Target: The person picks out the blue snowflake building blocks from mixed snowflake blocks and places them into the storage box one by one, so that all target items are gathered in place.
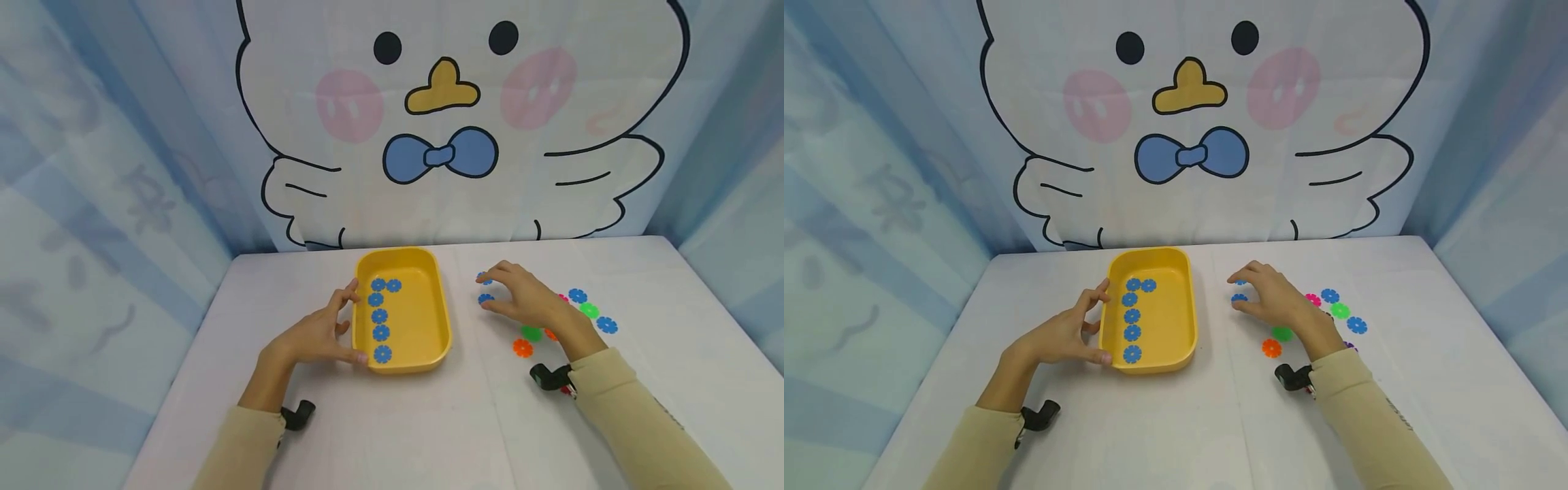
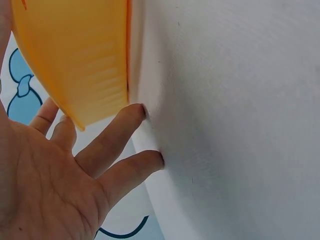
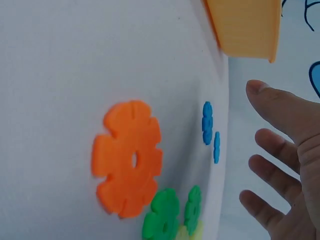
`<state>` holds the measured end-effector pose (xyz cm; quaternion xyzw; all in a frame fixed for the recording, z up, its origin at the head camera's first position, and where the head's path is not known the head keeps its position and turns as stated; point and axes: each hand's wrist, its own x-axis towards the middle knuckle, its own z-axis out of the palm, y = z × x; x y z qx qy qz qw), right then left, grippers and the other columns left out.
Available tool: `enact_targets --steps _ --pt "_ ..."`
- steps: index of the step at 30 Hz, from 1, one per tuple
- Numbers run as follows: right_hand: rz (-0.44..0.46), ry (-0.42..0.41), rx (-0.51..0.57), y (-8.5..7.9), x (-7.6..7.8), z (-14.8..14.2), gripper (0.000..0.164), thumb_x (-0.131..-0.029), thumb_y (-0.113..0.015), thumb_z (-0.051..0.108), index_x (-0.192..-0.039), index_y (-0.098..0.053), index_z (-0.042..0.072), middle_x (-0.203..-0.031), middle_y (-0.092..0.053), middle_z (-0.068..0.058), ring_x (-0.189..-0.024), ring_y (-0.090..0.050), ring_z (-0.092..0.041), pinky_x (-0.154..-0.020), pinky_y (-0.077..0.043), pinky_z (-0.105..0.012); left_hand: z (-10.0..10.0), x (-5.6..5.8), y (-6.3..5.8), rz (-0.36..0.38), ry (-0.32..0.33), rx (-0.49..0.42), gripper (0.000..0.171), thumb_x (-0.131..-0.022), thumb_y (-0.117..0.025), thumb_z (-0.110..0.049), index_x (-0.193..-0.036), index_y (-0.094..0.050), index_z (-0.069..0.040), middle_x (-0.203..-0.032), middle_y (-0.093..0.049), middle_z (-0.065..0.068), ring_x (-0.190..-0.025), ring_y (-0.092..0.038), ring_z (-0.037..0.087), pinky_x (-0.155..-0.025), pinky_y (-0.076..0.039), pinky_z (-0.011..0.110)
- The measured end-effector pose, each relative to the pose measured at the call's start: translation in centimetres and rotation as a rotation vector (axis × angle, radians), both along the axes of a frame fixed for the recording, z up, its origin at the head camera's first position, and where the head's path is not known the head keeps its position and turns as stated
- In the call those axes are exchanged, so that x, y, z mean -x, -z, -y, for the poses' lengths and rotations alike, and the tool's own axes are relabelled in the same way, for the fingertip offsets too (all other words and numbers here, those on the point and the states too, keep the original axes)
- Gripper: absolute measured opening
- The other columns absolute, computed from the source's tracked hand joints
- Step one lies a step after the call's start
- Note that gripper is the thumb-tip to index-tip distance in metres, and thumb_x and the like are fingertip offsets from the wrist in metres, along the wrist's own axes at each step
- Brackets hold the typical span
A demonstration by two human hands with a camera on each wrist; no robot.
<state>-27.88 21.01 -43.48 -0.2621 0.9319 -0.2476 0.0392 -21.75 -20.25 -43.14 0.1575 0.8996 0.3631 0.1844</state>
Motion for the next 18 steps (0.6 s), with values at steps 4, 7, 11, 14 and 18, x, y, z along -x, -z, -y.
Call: enact_targets --steps 4,7,11,14,18 --pt "0.014 0.028 -0.033 0.7 0.2 -0.6 0.045 -0.093 -0.078 0.027 -0.133 -0.065 0.011 -0.138 -0.056 -0.013 -0.131 -0.049 -0.037 -0.113 -0.042 -0.061 0.0 -0.1 -0.1 0.003 -0.006 0.005 0.113 -0.069 -0.095 -0.049 -0.153 -0.024 -0.025 -0.171 0.002 -0.021 -0.134 -0.058 0.033 -0.114 -0.045 0.047" --pt "0.036 0.047 -0.051 1.0 0.3 -0.8 0.045 -0.094 -0.077 0.029 -0.134 -0.065 0.013 -0.140 -0.054 -0.014 -0.132 -0.047 -0.039 -0.113 -0.040 -0.063 0.0 -0.1 0.0 0.000 -0.007 0.004 0.111 -0.068 -0.095 -0.049 -0.152 -0.025 -0.025 -0.171 0.001 -0.020 -0.134 -0.058 0.032 -0.114 -0.045 0.046" --pt "0.043 0.051 -0.064 1.3 0.4 -1.0 0.044 -0.095 -0.076 0.029 -0.134 -0.065 0.013 -0.141 -0.054 -0.015 -0.133 -0.047 -0.040 -0.112 -0.040 -0.064 0.0 0.0 0.2 -0.002 -0.010 0.000 0.108 -0.069 -0.095 -0.048 -0.149 -0.026 -0.026 -0.171 0.002 -0.021 -0.134 -0.058 0.032 -0.114 -0.044 0.045" --pt "0.029 0.048 -0.088 1.4 0.5 -1.0 0.044 -0.095 -0.076 0.029 -0.134 -0.066 0.012 -0.140 -0.056 -0.016 -0.131 -0.048 -0.040 -0.111 -0.041 -0.066 0.1 0.0 0.2 0.001 -0.007 -0.006 0.106 -0.070 -0.094 -0.048 -0.148 -0.026 -0.026 -0.171 0.003 -0.019 -0.135 -0.057 0.034 -0.115 -0.043 0.046" --pt "0.001 0.051 -0.137 1.7 0.6 -1.0 0.044 -0.095 -0.076 0.031 -0.133 -0.067 0.012 -0.137 -0.058 -0.017 -0.127 -0.050 -0.041 -0.108 -0.041 -0.068 0.1 -0.1 0.2 0.000 -0.007 -0.007 0.105 -0.070 -0.094 -0.047 -0.147 -0.026 -0.027 -0.171 0.003 -0.020 -0.135 -0.056 0.034 -0.115 -0.042 0.047"
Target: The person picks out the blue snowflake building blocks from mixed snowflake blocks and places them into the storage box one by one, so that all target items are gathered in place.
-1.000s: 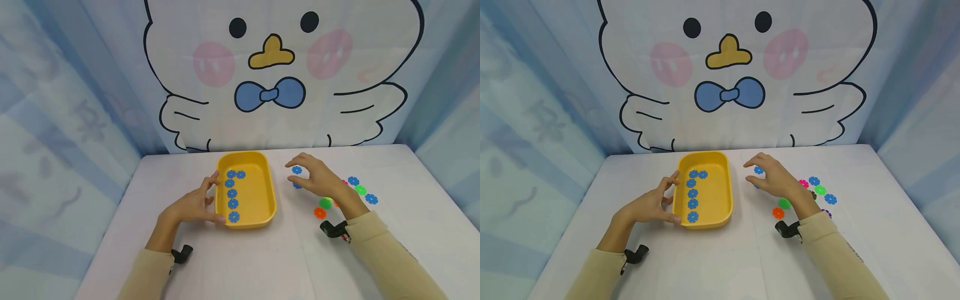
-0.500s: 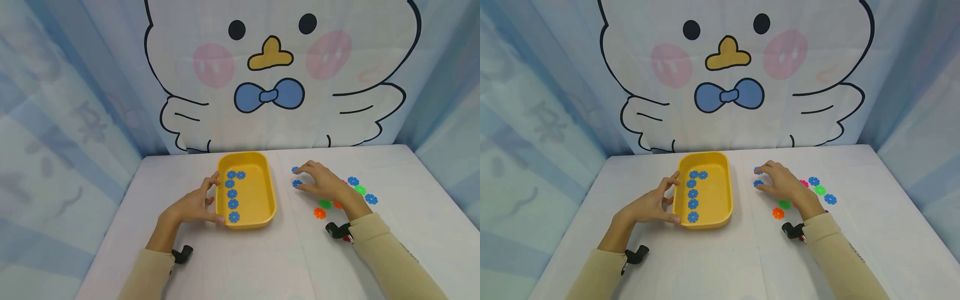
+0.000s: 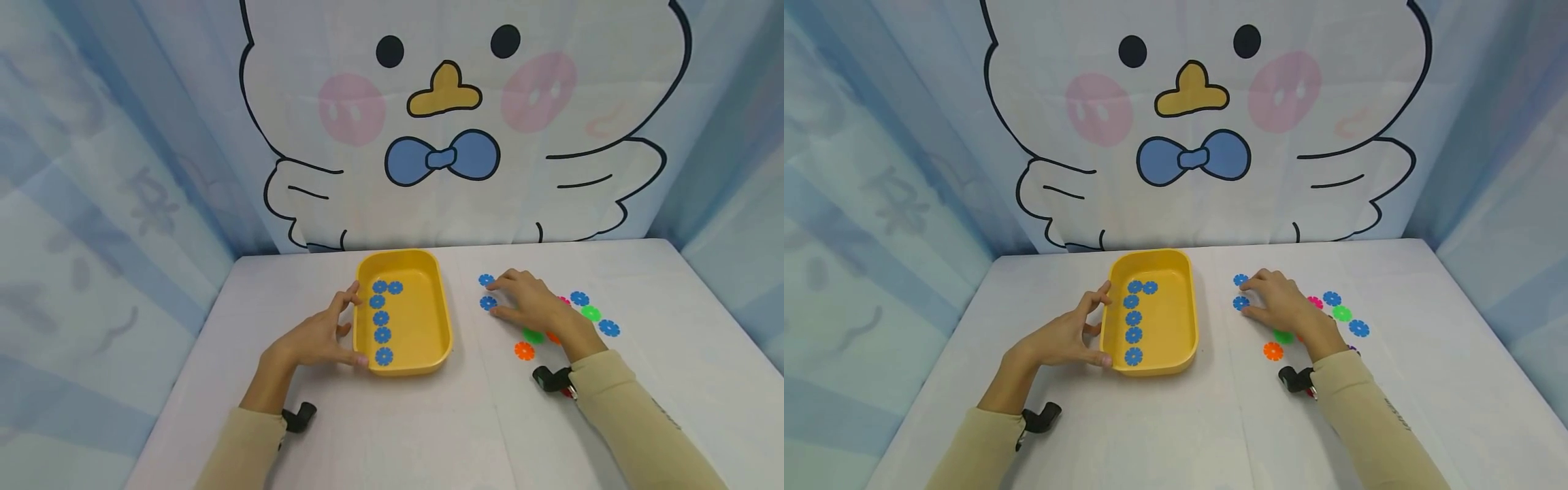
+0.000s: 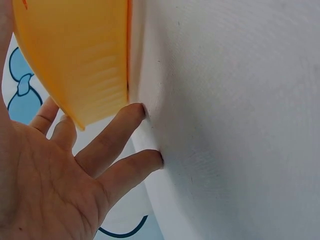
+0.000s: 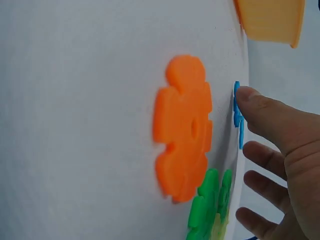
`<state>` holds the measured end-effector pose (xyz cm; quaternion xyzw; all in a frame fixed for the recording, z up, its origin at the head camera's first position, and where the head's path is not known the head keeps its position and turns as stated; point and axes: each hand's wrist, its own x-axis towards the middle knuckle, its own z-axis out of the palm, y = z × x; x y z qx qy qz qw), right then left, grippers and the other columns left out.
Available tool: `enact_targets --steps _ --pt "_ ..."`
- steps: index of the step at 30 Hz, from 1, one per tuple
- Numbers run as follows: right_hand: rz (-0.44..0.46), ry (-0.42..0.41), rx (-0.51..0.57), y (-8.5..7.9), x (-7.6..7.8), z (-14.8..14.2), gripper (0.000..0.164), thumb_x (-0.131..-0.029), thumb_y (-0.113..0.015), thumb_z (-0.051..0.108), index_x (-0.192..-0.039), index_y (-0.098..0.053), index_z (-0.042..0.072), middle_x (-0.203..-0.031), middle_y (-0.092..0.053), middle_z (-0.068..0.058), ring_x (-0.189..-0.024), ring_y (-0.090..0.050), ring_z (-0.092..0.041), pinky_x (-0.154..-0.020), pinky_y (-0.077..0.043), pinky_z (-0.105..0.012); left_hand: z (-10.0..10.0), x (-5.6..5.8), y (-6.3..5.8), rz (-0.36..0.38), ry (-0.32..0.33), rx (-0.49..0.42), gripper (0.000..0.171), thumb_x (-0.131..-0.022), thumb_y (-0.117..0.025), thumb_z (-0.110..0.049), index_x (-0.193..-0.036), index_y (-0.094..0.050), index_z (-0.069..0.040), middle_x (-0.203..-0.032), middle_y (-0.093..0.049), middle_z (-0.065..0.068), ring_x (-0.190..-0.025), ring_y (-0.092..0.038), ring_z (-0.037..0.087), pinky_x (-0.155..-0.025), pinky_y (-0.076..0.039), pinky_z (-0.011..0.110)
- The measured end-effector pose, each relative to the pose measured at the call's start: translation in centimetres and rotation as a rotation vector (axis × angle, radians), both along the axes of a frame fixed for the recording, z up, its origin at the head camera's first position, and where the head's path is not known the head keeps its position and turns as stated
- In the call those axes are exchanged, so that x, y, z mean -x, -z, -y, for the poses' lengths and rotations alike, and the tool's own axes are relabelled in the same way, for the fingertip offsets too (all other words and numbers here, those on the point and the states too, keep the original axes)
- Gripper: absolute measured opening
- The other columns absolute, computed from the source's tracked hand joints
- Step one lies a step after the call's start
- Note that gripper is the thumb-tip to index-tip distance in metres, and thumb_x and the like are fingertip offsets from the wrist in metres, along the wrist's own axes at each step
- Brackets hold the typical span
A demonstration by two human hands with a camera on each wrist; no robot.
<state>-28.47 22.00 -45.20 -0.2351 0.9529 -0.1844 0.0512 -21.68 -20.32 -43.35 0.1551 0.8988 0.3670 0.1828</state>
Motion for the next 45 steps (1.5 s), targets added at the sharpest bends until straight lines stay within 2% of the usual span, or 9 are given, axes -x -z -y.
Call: enact_targets --steps 8,20,24,27,29,33,35,38,45 --pt "-0.001 0.014 -0.029 0.2 0.1 0.0 0.040 -0.095 -0.075 0.031 -0.129 -0.069 0.010 -0.136 -0.057 -0.019 -0.126 -0.049 -0.043 -0.105 -0.041 -0.069 0.0 0.0 -0.1 -0.007 0.008 -0.003 0.105 -0.069 -0.095 -0.047 -0.146 -0.027 -0.027 -0.171 0.002 -0.019 -0.135 -0.057 0.033 -0.115 -0.044 0.044" --pt "0.076 0.014 0.010 0.3 0.4 0.5 0.030 -0.096 -0.074 0.021 -0.123 -0.069 0.010 -0.139 -0.056 -0.019 -0.130 -0.044 -0.044 -0.108 -0.038 -0.071 0.2 0.1 0.3 -0.005 0.017 -0.013 0.103 -0.070 -0.095 -0.045 -0.145 -0.028 -0.027 -0.172 0.002 -0.018 -0.135 -0.057 0.032 -0.115 -0.043 0.043" --pt "0.107 0.001 0.049 0.1 0.4 0.8 0.028 -0.095 -0.074 0.015 -0.121 -0.067 0.010 -0.132 -0.061 -0.014 -0.128 -0.046 -0.041 -0.109 -0.039 -0.070 0.2 0.1 0.3 -0.005 0.023 -0.019 0.102 -0.070 -0.096 -0.042 -0.145 -0.029 -0.025 -0.172 0.001 -0.015 -0.135 -0.057 0.031 -0.117 -0.041 0.042" --pt "0.131 -0.024 0.077 0.0 0.5 0.9 0.023 -0.095 -0.073 0.009 -0.116 -0.066 0.011 -0.120 -0.065 -0.008 -0.120 -0.052 -0.035 -0.109 -0.043 -0.064 0.1 0.1 0.2 -0.005 0.024 -0.018 0.102 -0.070 -0.096 -0.041 -0.145 -0.029 -0.024 -0.173 0.001 -0.014 -0.136 -0.056 0.031 -0.117 -0.040 0.042" --pt "0.131 -0.043 0.085 -0.1 0.5 1.0 0.025 -0.095 -0.071 0.007 -0.118 -0.065 0.010 -0.114 -0.066 -0.006 -0.114 -0.055 -0.032 -0.107 -0.046 -0.061 0.1 0.1 0.2 -0.006 0.027 -0.017 0.101 -0.071 -0.095 -0.042 -0.145 -0.028 -0.024 -0.173 0.001 -0.014 -0.135 -0.057 0.032 -0.117 -0.040 0.043" --pt "0.136 -0.038 0.054 -0.1 0.5 1.1 0.039 -0.096 -0.071 0.014 -0.134 -0.062 0.010 -0.110 -0.064 -0.005 -0.107 -0.055 -0.029 -0.101 -0.051 -0.055 0.0 0.1 0.0 -0.005 0.019 -0.007 0.103 -0.070 -0.095 -0.046 -0.146 -0.028 -0.026 -0.172 0.001 -0.017 -0.134 -0.058 0.032 -0.115 -0.043 0.044" --pt "0.124 -0.036 0.028 -0.1 0.4 1.2 0.043 -0.097 -0.072 0.021 -0.137 -0.062 0.011 -0.109 -0.063 -0.004 -0.107 -0.053 -0.028 -0.097 -0.051 -0.053 -0.1 0.1 0.0 -0.002 0.010 0.002 0.104 -0.069 -0.095 -0.048 -0.146 -0.027 -0.027 -0.172 0.001 -0.018 -0.133 -0.058 0.032 -0.113 -0.045 0.044" --pt "0.106 -0.036 0.004 0.0 0.4 1.3 0.037 -0.096 -0.074 0.030 -0.128 -0.067 0.013 -0.109 -0.063 -0.003 -0.107 -0.051 -0.027 -0.092 -0.047 -0.052 -0.1 0.2 -0.1 0.003 0.005 0.008 0.106 -0.069 -0.095 -0.049 -0.147 -0.027 -0.027 -0.172 0.001 -0.020 -0.133 -0.059 0.031 -0.112 -0.046 0.044" --pt "0.122 -0.007 0.041 0.2 0.6 1.5 0.027 -0.094 -0.077 0.030 -0.114 -0.066 0.015 -0.114 -0.065 -0.003 -0.114 -0.050 -0.030 -0.101 -0.041 -0.063 0.1 0.1 -0.1 0.009 0.009 0.000 0.107 -0.069 -0.095 -0.047 -0.149 -0.027 -0.025 -0.172 0.001 -0.019 -0.134 -0.058 0.031 -0.115 -0.044 0.044"
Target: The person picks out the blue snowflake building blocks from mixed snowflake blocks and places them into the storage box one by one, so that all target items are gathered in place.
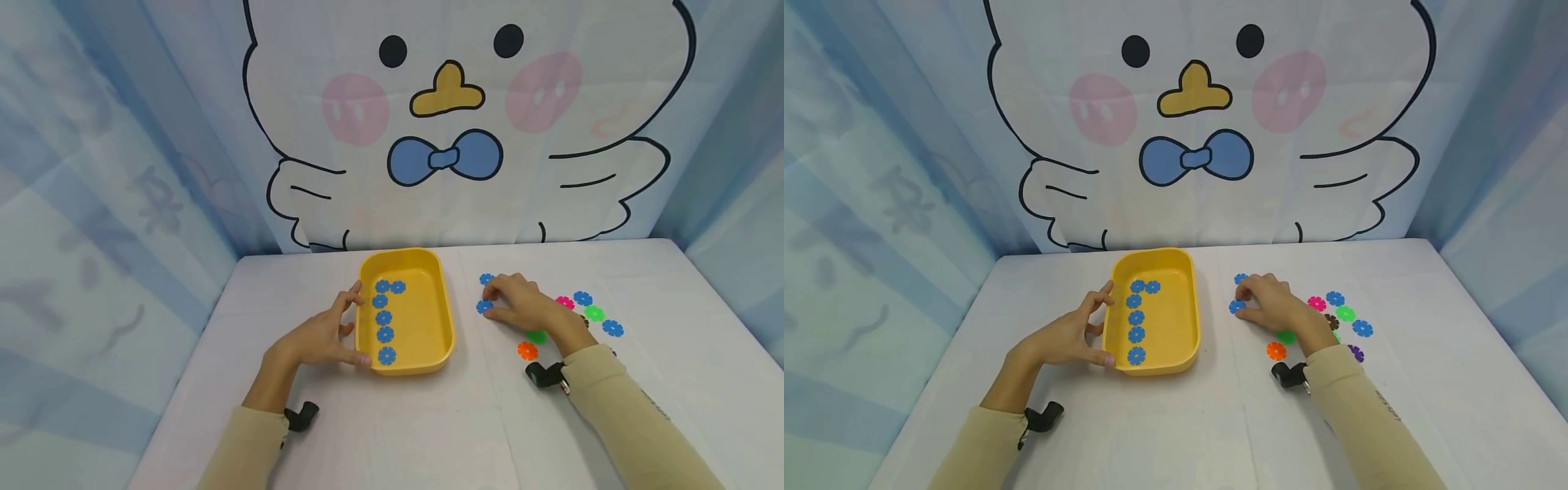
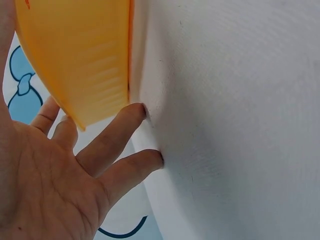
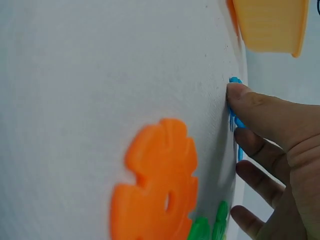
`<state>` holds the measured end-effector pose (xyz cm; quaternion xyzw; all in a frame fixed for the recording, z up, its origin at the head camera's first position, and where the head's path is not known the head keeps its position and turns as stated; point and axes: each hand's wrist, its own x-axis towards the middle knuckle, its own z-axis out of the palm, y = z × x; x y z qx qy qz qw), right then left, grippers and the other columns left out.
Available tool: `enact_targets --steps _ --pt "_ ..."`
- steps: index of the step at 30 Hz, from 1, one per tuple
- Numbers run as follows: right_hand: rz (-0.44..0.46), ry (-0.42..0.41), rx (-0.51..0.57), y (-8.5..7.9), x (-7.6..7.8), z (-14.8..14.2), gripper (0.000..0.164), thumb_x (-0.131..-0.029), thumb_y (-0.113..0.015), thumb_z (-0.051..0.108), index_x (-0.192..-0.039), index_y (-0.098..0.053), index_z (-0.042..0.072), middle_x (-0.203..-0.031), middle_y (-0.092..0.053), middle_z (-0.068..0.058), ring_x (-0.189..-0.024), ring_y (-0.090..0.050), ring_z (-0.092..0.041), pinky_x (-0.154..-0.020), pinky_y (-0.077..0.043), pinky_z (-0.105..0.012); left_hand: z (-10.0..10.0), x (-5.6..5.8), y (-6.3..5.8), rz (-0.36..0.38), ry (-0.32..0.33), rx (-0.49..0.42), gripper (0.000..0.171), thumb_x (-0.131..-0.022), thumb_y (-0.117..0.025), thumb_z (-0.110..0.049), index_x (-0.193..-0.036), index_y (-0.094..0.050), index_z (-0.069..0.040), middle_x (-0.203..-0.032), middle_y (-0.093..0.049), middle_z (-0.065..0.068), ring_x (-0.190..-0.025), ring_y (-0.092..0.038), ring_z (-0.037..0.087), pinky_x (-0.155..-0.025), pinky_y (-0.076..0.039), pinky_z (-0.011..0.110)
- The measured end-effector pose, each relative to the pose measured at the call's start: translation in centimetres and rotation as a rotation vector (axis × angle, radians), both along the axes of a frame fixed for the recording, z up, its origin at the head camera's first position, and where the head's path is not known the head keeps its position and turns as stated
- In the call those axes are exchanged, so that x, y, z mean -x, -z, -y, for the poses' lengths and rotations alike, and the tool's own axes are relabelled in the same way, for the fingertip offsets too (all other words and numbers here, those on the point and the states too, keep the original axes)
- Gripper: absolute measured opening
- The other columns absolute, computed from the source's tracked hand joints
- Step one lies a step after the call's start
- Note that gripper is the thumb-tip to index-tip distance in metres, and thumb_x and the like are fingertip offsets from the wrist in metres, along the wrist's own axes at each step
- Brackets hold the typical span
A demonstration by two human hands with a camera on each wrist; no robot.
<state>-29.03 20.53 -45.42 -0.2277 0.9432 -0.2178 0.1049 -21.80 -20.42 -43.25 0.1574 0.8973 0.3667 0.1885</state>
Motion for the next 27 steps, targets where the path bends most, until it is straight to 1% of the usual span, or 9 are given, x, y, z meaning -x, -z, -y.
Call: enact_targets --steps 4,6,9,11,14,16,20,22,27 --pt "0.011 -0.007 0.019 -0.03 -0.03 0.00 0.027 -0.094 -0.076 0.027 -0.114 -0.061 0.017 -0.109 -0.064 0.000 -0.113 -0.050 -0.031 -0.098 -0.041 -0.064 -0.02 -0.06 0.10 0.006 0.008 -0.015 0.104 -0.071 -0.095 -0.042 -0.147 -0.027 -0.024 -0.172 0.002 -0.018 -0.136 -0.056 0.032 -0.117 -0.041 0.044" --pt "0.010 -0.017 0.008 -0.04 -0.11 -0.05 0.030 -0.095 -0.075 0.027 -0.120 -0.061 0.018 -0.107 -0.064 0.001 -0.113 -0.051 -0.030 -0.097 -0.042 -0.062 -0.09 -0.05 0.15 0.004 0.009 -0.018 0.103 -0.071 -0.095 -0.042 -0.147 -0.027 -0.024 -0.172 0.002 -0.017 -0.136 -0.056 0.032 -0.117 -0.041 0.044" --pt "0.012 -0.019 -0.023 -0.16 -0.28 -0.11 0.038 -0.095 -0.075 0.028 -0.130 -0.063 0.020 -0.109 -0.065 -0.001 -0.113 -0.051 -0.029 -0.095 -0.044 -0.059 -0.25 0.05 0.12 -0.005 0.014 -0.009 0.105 -0.071 -0.094 -0.046 -0.148 -0.027 -0.024 -0.172 0.001 -0.017 -0.135 -0.057 0.032 -0.116 -0.042 0.045" --pt "0.014 -0.021 -0.030 -0.20 -0.33 -0.07 0.040 -0.094 -0.076 0.029 -0.132 -0.065 0.020 -0.112 -0.066 -0.001 -0.114 -0.051 -0.029 -0.096 -0.044 -0.059 -0.25 0.07 0.01 -0.007 0.006 -0.003 0.106 -0.070 -0.094 -0.049 -0.149 -0.027 -0.025 -0.172 0.001 -0.018 -0.134 -0.057 0.032 -0.115 -0.043 0.046" --pt "0.018 -0.042 -0.024 -0.07 -0.23 0.20 0.036 -0.094 -0.077 0.031 -0.127 -0.070 0.020 -0.113 -0.067 0.000 -0.114 -0.051 -0.028 -0.097 -0.044 -0.058 -0.02 -0.10 -0.12 0.000 -0.010 0.005 0.108 -0.069 -0.094 -0.049 -0.149 -0.026 -0.025 -0.171 0.001 -0.020 -0.135 -0.057 0.032 -0.115 -0.043 0.047" --pt "0.013 -0.057 -0.021 0.10 -0.11 0.35 0.033 -0.094 -0.077 0.033 -0.123 -0.072 0.019 -0.111 -0.068 0.002 -0.113 -0.051 -0.026 -0.096 -0.044 -0.056 0.21 -0.23 -0.11 0.008 -0.018 0.002 0.107 -0.069 -0.095 -0.046 -0.148 -0.027 -0.026 -0.171 0.001 -0.020 -0.135 -0.056 0.033 -0.115 -0.043 0.047" --pt "-0.016 -0.058 -0.042 0.21 -0.12 0.36 0.033 -0.094 -0.076 0.038 -0.120 -0.073 0.019 -0.103 -0.067 0.005 -0.105 -0.052 -0.022 -0.091 -0.044 -0.051 0.23 -0.21 0.09 0.002 -0.001 0.000 0.106 -0.071 -0.094 -0.047 -0.148 -0.026 -0.025 -0.172 0.002 -0.017 -0.136 -0.056 0.032 -0.115 -0.043 0.046" --pt "-0.040 -0.057 -0.047 0.14 -0.26 0.30 0.033 -0.093 -0.075 0.041 -0.118 -0.073 0.020 -0.103 -0.066 0.005 -0.104 -0.052 -0.022 -0.091 -0.044 -0.052 0.09 -0.13 0.13 0.002 -0.004 0.001 0.105 -0.071 -0.094 -0.049 -0.148 -0.026 -0.026 -0.172 0.001 -0.018 -0.135 -0.057 0.032 -0.114 -0.044 0.045" --pt "-0.097 -0.057 -0.004 -0.18 -0.66 0.35 0.031 -0.092 -0.076 0.046 -0.113 -0.074 0.023 -0.113 -0.063 0.001 -0.109 -0.056 -0.024 -0.098 -0.044 -0.060 -0.16 -0.06 0.03 0.005 -0.013 0.004 0.105 -0.071 -0.093 -0.049 -0.148 -0.026 -0.026 -0.172 0.001 -0.018 -0.135 -0.057 0.032 -0.114 -0.044 0.046"
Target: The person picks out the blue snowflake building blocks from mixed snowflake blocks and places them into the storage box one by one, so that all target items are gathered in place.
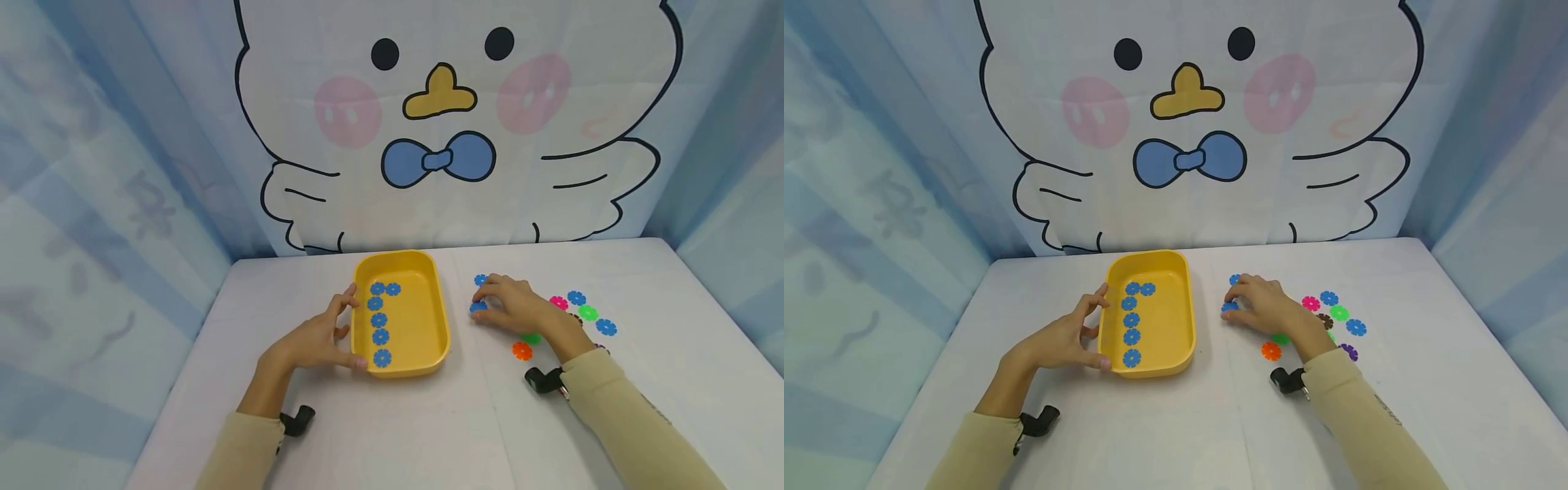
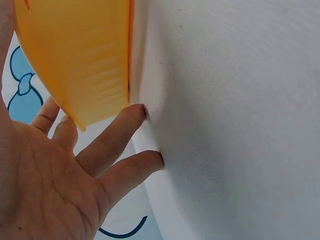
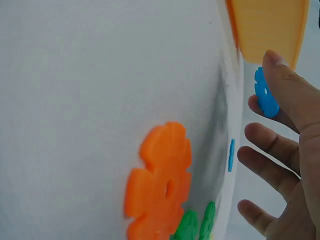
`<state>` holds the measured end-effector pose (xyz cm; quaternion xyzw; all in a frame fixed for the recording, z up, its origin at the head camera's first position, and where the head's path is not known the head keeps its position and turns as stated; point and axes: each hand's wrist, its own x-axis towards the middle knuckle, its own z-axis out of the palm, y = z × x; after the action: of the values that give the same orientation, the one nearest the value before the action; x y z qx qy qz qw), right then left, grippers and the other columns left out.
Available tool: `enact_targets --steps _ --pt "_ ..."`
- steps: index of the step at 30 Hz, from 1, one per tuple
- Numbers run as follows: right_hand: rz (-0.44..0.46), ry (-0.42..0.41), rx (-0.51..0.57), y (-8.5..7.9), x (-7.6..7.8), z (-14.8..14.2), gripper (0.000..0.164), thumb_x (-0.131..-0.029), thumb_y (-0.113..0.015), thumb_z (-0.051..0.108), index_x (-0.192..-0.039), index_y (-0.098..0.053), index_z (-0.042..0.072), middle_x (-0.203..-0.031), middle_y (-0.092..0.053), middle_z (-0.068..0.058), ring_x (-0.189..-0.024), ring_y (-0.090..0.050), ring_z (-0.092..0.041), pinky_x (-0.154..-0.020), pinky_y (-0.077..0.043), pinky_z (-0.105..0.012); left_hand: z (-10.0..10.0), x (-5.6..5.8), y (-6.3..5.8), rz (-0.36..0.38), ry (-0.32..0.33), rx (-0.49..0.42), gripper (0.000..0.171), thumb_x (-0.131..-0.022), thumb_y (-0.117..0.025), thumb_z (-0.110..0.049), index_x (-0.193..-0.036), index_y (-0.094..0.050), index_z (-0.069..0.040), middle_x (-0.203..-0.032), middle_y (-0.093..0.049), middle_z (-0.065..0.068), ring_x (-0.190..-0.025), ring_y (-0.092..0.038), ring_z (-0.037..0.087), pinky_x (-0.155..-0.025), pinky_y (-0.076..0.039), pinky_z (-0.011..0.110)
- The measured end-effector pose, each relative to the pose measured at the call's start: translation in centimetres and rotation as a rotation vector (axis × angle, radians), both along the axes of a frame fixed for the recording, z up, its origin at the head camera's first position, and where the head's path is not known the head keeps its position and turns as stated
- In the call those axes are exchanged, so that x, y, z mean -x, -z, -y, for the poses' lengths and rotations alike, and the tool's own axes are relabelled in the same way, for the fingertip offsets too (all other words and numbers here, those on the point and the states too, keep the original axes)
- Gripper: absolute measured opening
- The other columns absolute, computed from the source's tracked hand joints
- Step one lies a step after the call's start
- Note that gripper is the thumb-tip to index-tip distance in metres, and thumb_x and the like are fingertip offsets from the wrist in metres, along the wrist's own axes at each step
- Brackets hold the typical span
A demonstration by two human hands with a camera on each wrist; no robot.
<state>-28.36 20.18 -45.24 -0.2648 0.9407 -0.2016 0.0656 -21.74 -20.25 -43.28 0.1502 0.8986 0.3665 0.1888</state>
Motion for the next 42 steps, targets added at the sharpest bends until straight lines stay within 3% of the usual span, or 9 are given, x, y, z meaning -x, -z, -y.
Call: enact_targets --steps 4,12,25,42 --pt "-0.031 0.009 0.064 -0.4 -0.3 0.4 0.029 -0.090 -0.078 0.046 -0.109 -0.075 0.024 -0.123 -0.061 -0.004 -0.118 -0.056 -0.029 -0.104 -0.041 -0.066 0.1 -0.2 -0.2 0.005 -0.006 0.008 0.107 -0.070 -0.094 -0.049 -0.150 -0.025 -0.026 -0.172 0.001 -0.019 -0.135 -0.057 0.032 -0.115 -0.044 0.047" --pt "-0.053 0.036 0.136 -1.3 -1.1 1.0 0.028 -0.089 -0.079 0.046 -0.106 -0.074 0.024 -0.143 -0.052 -0.009 -0.137 -0.042 -0.038 -0.113 -0.025 -0.072 0.3 -0.2 0.0 0.003 -0.016 0.020 0.107 -0.070 -0.093 -0.051 -0.149 -0.025 -0.029 -0.172 0.001 -0.018 -0.135 -0.058 0.032 -0.113 -0.045 0.047" --pt "-0.064 0.040 0.265 -3.1 -1.4 1.9 0.030 -0.089 -0.079 0.047 -0.103 -0.073 0.021 -0.146 -0.050 -0.007 -0.138 -0.042 -0.034 -0.115 -0.026 -0.067 0.3 -0.2 0.0 -0.004 0.000 0.000 0.105 -0.071 -0.093 -0.049 -0.148 -0.025 -0.028 -0.172 0.000 -0.018 -0.135 -0.058 0.032 -0.114 -0.044 0.047" --pt "-0.107 -0.045 0.367 -5.2 -1.3 4.1 0.022 -0.091 -0.080 0.036 -0.102 -0.072 0.019 -0.143 -0.053 -0.008 -0.137 -0.043 -0.033 -0.115 -0.026 -0.070 -0.1 -0.1 -0.1 -0.009 0.012 -0.001 0.105 -0.068 -0.094 -0.052 -0.146 -0.027 -0.028 -0.172 0.001 -0.016 -0.135 -0.057 0.033 -0.116 -0.042 0.045"
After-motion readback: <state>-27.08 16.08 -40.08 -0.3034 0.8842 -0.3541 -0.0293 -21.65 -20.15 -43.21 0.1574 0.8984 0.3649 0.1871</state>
